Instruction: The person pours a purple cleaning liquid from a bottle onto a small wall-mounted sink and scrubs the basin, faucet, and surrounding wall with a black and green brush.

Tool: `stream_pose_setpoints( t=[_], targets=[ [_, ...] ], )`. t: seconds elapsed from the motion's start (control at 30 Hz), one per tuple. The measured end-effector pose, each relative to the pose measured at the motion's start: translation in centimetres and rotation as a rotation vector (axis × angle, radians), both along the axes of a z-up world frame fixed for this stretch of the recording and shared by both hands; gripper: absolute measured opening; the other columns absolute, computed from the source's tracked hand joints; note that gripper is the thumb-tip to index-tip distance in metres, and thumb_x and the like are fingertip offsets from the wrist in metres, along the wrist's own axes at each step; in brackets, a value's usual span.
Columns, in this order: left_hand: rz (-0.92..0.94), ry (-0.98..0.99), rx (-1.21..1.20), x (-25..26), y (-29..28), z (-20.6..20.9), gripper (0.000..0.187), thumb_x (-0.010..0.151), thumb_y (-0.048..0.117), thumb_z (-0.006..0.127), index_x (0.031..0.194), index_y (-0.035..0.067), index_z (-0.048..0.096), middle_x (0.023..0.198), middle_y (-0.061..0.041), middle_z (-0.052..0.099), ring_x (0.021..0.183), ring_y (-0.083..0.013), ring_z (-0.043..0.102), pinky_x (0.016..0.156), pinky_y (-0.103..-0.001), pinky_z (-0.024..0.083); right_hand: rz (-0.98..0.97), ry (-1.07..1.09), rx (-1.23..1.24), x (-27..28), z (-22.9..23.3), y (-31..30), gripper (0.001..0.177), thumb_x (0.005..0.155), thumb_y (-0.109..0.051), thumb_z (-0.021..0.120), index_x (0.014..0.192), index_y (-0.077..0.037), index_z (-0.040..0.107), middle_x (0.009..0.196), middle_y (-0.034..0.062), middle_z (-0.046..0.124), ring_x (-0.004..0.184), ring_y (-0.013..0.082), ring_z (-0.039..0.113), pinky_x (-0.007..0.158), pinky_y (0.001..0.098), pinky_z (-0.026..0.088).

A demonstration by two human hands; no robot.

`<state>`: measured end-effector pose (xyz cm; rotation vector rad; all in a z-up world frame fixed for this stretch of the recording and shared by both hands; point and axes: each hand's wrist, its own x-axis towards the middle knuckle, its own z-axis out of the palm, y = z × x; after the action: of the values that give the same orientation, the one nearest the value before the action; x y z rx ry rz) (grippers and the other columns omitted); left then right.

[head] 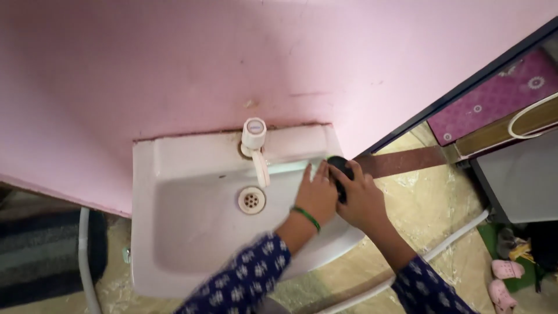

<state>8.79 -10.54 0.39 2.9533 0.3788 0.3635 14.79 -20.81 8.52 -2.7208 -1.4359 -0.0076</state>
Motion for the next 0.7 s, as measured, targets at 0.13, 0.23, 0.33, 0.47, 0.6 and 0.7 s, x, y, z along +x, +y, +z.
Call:
stream_pose_setpoints(
  t=[0.13, 0.23, 0.33, 0.47, 0.6, 0.7],
  targets=[
    [0.101, -0.060, 0.004, 2.2, 1.6, 0.9, 0.055, 0.093, 0.027, 0.048, 0.142, 0.004, 0.057, 0.152, -0.014, 0.051, 0.151, -0.0267, 0.032, 0.121, -0.063, 0.012, -0.018, 0.046, 0.117, 2.8, -0.5, 2.7, 0.078, 0.068, -0.028, 0.075, 0.143, -0.035, 0.053, 0.144, 0.0134, 0.048, 0.106, 0.0431, 0.063, 0.082, 0.0523, 0.056],
    [0.198, -0.086, -0.010, 3.9, 6.2, 3.4, 0.049, 0.096, 0.024, 0.046, 0.140, 0.008, 0.060, 0.150, -0.011, 0.052, 0.149, -0.0272, 0.034, 0.121, -0.067, 0.012, -0.079, 0.137, 0.207, 4.6, -0.6, 7.0, 0.067, 0.080, -0.030, 0.071, 0.145, -0.033, 0.055, 0.143, 0.0132, 0.050, 0.102, 0.0440, 0.066, 0.084, 0.0528, 0.056],
    [0.244, 0.065, -0.051, 1.7, 8.5, 5.8, 0.041, 0.095, 0.024, 0.048, 0.130, 0.014, 0.067, 0.151, -0.012, 0.051, 0.151, -0.0277, 0.030, 0.120, -0.068, 0.011, 0.030, 0.110, 0.310, 3.1, -0.4, 9.4, 0.066, 0.078, -0.033, 0.076, 0.140, -0.027, 0.056, 0.138, 0.0157, 0.051, 0.097, 0.0456, 0.066, 0.082, 0.0531, 0.055],
    [0.373, 0.019, -0.126, -4.8, 6.9, 4.6, 0.038, 0.094, 0.023, 0.054, 0.127, 0.011, 0.071, 0.149, -0.011, 0.056, 0.154, -0.0323, 0.032, 0.124, -0.059, 0.016, 0.257, 0.102, 0.268, -1.5, -0.4, 9.5, 0.069, 0.075, -0.029, 0.077, 0.141, -0.028, 0.057, 0.135, 0.0137, 0.053, 0.095, 0.0447, 0.065, 0.079, 0.0528, 0.055],
    [0.353, -0.034, 0.125, -4.5, 1.9, 2.1, 0.053, 0.085, 0.022, 0.055, 0.132, 0.002, 0.066, 0.142, -0.021, 0.057, 0.141, -0.0322, 0.041, 0.120, -0.060, 0.016, 0.263, 0.058, 0.205, -2.3, 0.9, 5.9, 0.070, 0.072, -0.027, 0.077, 0.139, -0.029, 0.056, 0.138, 0.0125, 0.051, 0.091, 0.0421, 0.066, 0.075, 0.0498, 0.057],
    [0.180, -0.074, 0.010, 0.6, 0.4, 1.7, 0.042, 0.093, 0.021, 0.053, 0.124, -0.003, 0.069, 0.143, -0.019, 0.060, 0.144, -0.0325, 0.043, 0.124, -0.056, 0.017, -0.063, 0.014, 0.102, 0.2, 1.4, 4.7, 0.067, 0.077, -0.025, 0.075, 0.141, -0.032, 0.054, 0.141, 0.0106, 0.050, 0.092, 0.0411, 0.066, 0.072, 0.0510, 0.058]
  ],
)
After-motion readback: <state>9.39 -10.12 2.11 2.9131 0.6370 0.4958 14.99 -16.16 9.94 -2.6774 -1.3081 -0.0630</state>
